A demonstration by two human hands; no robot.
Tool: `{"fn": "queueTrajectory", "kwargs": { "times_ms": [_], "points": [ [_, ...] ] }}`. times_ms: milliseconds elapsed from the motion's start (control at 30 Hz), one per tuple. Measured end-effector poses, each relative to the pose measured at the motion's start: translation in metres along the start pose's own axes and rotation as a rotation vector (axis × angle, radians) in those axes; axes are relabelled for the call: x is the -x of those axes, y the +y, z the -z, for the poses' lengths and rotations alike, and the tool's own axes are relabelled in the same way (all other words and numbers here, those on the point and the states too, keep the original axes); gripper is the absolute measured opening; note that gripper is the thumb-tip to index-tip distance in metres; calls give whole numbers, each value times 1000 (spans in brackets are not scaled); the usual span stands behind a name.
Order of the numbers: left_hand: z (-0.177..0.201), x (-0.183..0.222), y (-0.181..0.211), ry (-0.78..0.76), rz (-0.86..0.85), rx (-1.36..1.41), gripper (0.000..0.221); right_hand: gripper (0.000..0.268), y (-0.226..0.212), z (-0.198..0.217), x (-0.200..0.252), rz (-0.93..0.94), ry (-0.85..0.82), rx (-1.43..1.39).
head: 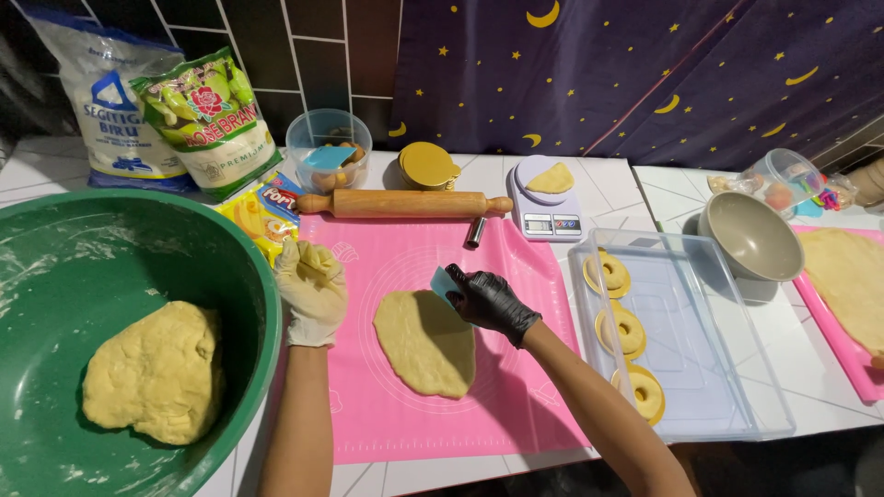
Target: Rolling out dough with a rolling pin, cutting it into portions with a scraper, weighing portions on a scale, and shaping them by hand.
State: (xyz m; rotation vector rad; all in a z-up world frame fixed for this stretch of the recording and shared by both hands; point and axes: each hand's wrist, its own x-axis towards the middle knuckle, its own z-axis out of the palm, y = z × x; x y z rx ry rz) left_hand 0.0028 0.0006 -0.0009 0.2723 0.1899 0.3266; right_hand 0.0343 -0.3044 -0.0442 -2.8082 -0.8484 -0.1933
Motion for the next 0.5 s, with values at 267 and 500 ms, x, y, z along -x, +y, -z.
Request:
{"fn": "queueTrajectory", "kwargs": {
  "times_ms": [267, 500],
  "points": [
    [-4, 2, -2, 11, -16, -4, 34, 51, -9, 2, 2, 69, 67, 112],
    [-1, 1, -2, 22, -19, -26, 32, 51, -13, 2, 7, 160, 190, 231]
  ]
}}
